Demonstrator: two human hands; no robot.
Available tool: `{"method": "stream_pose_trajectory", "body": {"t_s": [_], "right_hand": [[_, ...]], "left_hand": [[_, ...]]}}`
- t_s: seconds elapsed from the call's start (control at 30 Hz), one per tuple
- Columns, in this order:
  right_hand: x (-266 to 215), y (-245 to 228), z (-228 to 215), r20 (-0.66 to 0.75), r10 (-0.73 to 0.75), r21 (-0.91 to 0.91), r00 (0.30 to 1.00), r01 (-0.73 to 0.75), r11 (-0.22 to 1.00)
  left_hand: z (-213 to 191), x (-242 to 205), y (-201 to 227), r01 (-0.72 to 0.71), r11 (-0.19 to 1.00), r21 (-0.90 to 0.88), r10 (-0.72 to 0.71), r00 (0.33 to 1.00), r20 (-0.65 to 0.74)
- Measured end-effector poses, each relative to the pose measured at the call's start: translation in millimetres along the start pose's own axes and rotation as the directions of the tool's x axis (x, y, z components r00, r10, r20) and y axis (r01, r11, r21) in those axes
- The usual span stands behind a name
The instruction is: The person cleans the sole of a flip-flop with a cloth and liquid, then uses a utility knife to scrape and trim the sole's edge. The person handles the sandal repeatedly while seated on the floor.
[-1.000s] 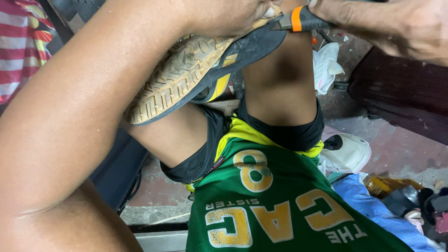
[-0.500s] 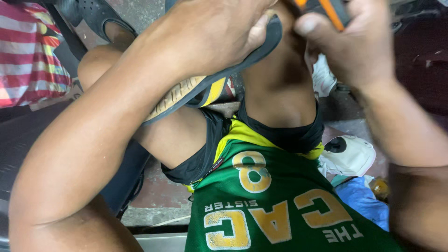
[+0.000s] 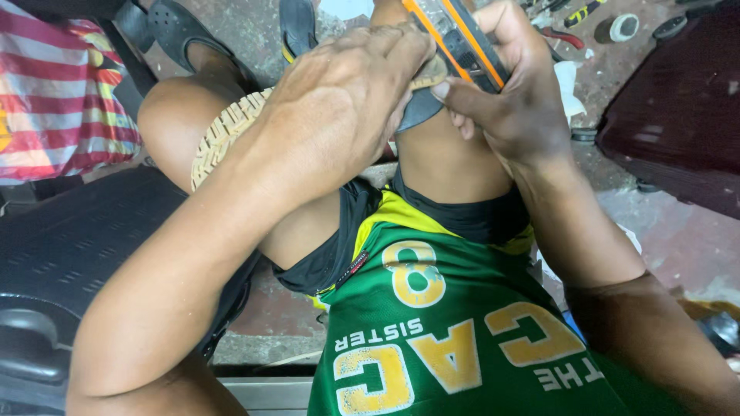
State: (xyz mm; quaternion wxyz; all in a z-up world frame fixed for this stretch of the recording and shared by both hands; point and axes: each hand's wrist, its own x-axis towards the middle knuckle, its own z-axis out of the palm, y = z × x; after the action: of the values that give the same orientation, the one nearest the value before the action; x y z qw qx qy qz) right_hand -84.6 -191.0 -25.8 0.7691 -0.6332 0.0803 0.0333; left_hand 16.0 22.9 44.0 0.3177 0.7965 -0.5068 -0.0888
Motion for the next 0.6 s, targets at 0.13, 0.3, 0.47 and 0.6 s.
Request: {"method": "stream_pose_trajectory", "body": {"t_s": [0.13,0.3,0.47,0.6], "right_hand": [[1,-4,5,0.052,-0.023,0.072,0.998,0.02,0.997],[4,-7,10,-0.003,0.071,0.032,0.998,-0.07,0.997],[3,-3,0,0.028,-0.002,-0.078,1.0,0.004,0.997],[-3,-14,-9,0.022,-0.041,-0.25,0.999,0.045,0.967]], "left_hand": [[4,-2,2,0.084,0.995,0.06,-0.079,0.994,-0.072],[12,-8,1,0.19,0.982,0.025,-0.182,0.966,-0.186],[35,-15,7,0.208,0.975,0.082,-0.176,0.94,-0.291],[45,-20,11,0.258,0.964,0.065,-0.224,0.919,-0.326]]}}
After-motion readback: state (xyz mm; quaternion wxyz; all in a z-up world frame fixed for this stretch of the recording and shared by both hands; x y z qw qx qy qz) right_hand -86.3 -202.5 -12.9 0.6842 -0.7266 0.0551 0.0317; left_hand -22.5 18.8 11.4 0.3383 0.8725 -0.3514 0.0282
